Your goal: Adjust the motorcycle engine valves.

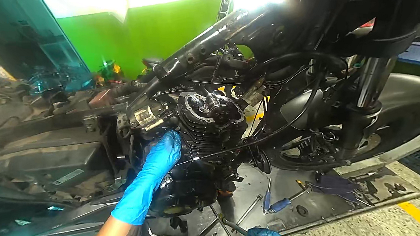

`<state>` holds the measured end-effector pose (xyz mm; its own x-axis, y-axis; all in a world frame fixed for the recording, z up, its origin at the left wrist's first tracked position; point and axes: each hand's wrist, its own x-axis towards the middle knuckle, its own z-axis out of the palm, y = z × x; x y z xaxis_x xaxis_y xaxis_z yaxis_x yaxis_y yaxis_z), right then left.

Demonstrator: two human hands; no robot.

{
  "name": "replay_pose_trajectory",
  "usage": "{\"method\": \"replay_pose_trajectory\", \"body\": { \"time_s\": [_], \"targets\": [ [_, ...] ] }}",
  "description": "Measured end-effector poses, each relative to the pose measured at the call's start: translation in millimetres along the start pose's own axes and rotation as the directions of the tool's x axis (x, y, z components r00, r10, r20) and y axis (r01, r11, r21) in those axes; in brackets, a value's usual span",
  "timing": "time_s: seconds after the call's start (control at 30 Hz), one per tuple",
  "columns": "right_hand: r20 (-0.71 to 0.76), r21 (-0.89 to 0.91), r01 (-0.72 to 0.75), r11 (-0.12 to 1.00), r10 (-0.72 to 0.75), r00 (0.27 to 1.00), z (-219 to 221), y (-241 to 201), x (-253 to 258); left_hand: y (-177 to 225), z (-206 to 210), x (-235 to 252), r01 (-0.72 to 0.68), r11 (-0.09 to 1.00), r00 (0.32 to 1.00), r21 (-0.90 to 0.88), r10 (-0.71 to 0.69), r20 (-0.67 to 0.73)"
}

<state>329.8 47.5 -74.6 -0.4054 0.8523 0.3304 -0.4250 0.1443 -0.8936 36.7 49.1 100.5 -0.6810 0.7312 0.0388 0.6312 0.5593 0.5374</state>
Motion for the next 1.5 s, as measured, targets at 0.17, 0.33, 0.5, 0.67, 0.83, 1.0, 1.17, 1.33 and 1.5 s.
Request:
{"method": "replay_pose_trajectory", "body": {
  "time_s": [0.17,0.33,0.5,0.67,0.83,1.0,1.17,1.33,1.5],
  "targets": [
    [0.0,0.0,-0.012,1.0,0.012,1.0,3,-2,1,-3,-5,0,0.029,0.999,0.999,-0.022,-0.029,0.022],
    [-0.004,-0.004,-0.018,1.0,0.018,1.0,4,0,-2,-10,-7,3,0.01,1.0,0.999,0.022,-0.011,0.053],
    [0.001,-0.011,-0.027,1.0,0.027,1.0,6,2,-3,-26,-4,11,-0.087,0.996,0.996,-0.031,0.088,0.026],
    [0.014,-0.02,-0.026,0.999,0.027,1.0,11,5,-5,-4,-16,6,-0.016,0.998,0.998,0.059,0.013,0.065],
    [-0.01,0.013,-0.038,0.999,0.038,0.999,11,8,-7,-10,-14,7,-0.049,0.999,0.993,0.02,0.046,0.104],
    [-0.008,-0.007,-0.044,0.999,0.044,0.999,14,8,-10,-16,-10,15,-0.171,0.98,0.985,0.1,0.167,0.046],
    [0.005,0.011,-0.049,0.999,0.049,0.999,18,7,-14,1,-14,1,-0.117,0.992,0.993,0.041,0.116,0.017],
    [-0.023,-0.008,-0.059,0.998,0.059,0.998,12,7,-20,-22,-4,15,-0.162,0.987,0.986,-0.013,0.163,0.037],
    [-0.043,-0.002,-0.078,0.997,0.078,0.996,10,2,-22,-14,-9,11,-0.116,0.991,0.993,0.068,0.114,0.034]
  ]
}}
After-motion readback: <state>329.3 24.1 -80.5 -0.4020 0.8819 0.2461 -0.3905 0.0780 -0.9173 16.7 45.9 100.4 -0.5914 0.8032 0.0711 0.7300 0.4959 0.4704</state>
